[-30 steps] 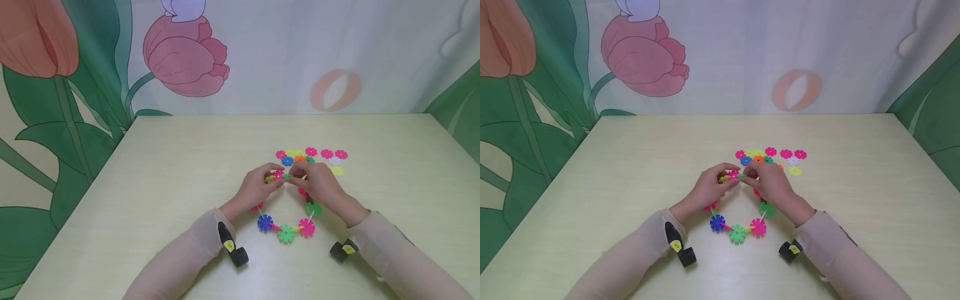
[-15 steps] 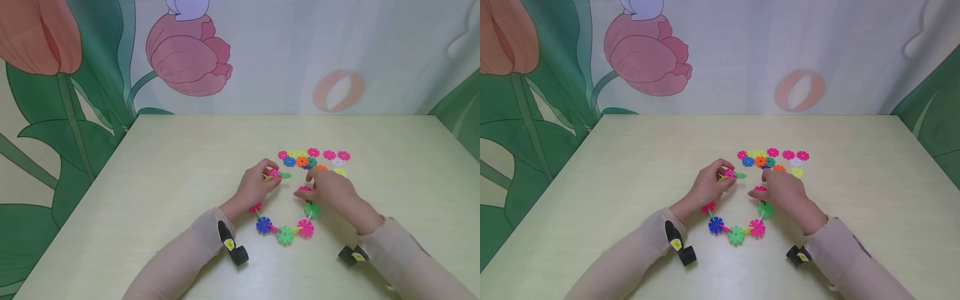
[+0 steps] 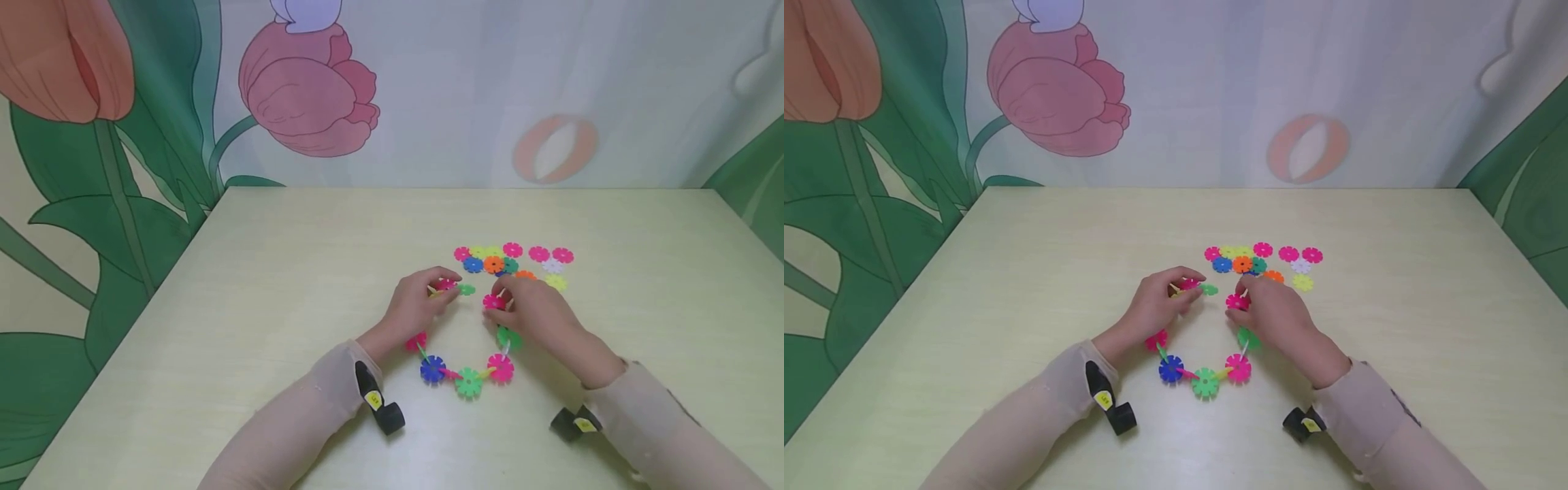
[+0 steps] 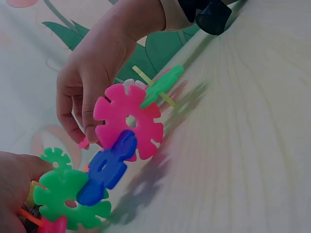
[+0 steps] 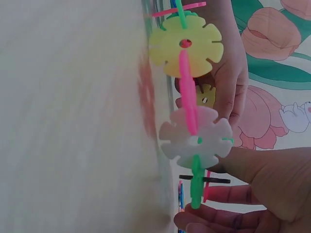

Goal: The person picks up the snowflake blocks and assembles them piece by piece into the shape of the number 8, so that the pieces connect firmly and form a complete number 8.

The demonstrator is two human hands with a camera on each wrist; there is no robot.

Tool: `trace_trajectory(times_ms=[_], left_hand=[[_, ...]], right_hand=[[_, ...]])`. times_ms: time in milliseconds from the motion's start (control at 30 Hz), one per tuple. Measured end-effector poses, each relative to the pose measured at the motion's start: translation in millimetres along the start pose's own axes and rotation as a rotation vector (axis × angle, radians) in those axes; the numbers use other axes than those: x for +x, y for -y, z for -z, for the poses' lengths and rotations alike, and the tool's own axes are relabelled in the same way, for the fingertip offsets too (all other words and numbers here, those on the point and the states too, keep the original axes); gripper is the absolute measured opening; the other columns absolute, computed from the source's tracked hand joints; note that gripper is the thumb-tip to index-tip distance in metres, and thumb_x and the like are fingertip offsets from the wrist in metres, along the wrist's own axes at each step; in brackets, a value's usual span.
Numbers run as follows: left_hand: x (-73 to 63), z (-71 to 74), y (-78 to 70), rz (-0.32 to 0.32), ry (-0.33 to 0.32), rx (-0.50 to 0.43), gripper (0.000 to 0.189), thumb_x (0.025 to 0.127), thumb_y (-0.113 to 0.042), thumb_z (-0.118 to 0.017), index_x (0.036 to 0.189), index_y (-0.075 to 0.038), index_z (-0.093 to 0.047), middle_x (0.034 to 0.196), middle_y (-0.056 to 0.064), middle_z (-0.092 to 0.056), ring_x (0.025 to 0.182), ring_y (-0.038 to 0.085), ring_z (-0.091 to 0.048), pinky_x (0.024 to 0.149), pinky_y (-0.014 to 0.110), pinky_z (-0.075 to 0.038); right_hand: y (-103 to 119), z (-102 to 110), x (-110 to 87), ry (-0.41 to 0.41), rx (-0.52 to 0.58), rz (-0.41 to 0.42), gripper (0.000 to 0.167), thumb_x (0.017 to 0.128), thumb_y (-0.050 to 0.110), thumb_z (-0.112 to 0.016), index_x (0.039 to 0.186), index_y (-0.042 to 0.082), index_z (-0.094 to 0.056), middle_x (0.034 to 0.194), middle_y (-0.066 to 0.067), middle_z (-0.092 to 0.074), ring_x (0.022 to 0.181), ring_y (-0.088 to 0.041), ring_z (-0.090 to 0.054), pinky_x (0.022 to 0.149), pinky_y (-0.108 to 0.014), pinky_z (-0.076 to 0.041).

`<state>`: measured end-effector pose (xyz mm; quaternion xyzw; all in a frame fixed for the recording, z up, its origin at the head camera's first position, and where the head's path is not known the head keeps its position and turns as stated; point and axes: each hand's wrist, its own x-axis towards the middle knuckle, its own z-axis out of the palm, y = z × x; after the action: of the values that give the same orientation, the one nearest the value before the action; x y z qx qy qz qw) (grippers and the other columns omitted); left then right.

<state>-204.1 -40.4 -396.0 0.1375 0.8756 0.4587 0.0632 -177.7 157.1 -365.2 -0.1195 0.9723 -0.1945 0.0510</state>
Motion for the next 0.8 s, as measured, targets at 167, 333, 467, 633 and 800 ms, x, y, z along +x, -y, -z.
trace_trajectory(times_ms=[167, 333, 467, 633, 800], left_hand=[[-0.6, -0.3, 0.6, -0.011, 0.015, 0.006, 0.025, 0.092, -0.025, -0.066, 0.116, -0.021, -0.066, 0.096, -0.002, -0.068, 0.066, 0.01, -0.061, 0.064, 0.021, -0.048], [-0.2, -1.4, 0.2, -0.031, 0.027, 0.008, 0.024, 0.091, -0.023, -0.066, 0.115, -0.02, -0.067, 0.097, -0.001, -0.069, 0.067, 0.01, -0.063, 0.064, 0.022, -0.047], [-0.2, -2.2, -0.2, -0.032, 0.041, 0.0, 0.024, 0.091, -0.023, -0.067, 0.114, -0.02, -0.067, 0.1, -0.002, -0.069, 0.068, 0.009, -0.063, 0.063, 0.021, -0.048], [0.0, -3.7, -0.1, -0.056, 0.042, 0.008, 0.022, 0.091, -0.023, -0.067, 0.112, -0.021, -0.07, 0.108, -0.005, -0.069, 0.069, 0.008, -0.062, 0.066, 0.02, -0.049], [0.3, -4.7, 0.7, -0.085, 0.014, 0.035, 0.019, 0.09, -0.022, -0.067, 0.108, -0.02, -0.073, 0.109, -0.003, -0.071, 0.068, 0.005, -0.062, 0.071, 0.019, -0.049]], right_hand=[[-0.7, -2.0, -0.7, -0.041, 0.039, 0.04, 0.035, 0.082, 0.025, -0.076, 0.106, 0.005, -0.06, 0.088, -0.008, -0.07, 0.078, -0.019, -0.065, 0.067, -0.031, -0.055], [-2.7, -4.1, 0.9, -0.068, 0.068, 0.093, 0.034, 0.082, 0.022, -0.076, 0.108, 0.004, -0.062, 0.086, -0.007, -0.069, 0.079, -0.02, -0.066, 0.071, -0.033, -0.056], [-3.1, -5.4, 1.7, -0.08, 0.081, 0.122, 0.035, 0.081, 0.021, -0.078, 0.108, 0.003, -0.064, 0.084, -0.005, -0.069, 0.076, -0.017, -0.065, 0.07, -0.032, -0.056], [-2.1, -6.0, 2.0, -0.086, 0.094, 0.142, 0.036, 0.08, 0.02, -0.078, 0.109, 0.002, -0.065, 0.082, -0.004, -0.068, 0.073, -0.015, -0.063, 0.068, -0.029, -0.055], [-1.3, -7.8, 1.4, -0.112, 0.095, 0.161, 0.034, 0.079, 0.017, -0.078, 0.108, 0.001, -0.066, 0.083, -0.005, -0.07, 0.074, -0.016, -0.065, 0.07, -0.031, -0.056]])
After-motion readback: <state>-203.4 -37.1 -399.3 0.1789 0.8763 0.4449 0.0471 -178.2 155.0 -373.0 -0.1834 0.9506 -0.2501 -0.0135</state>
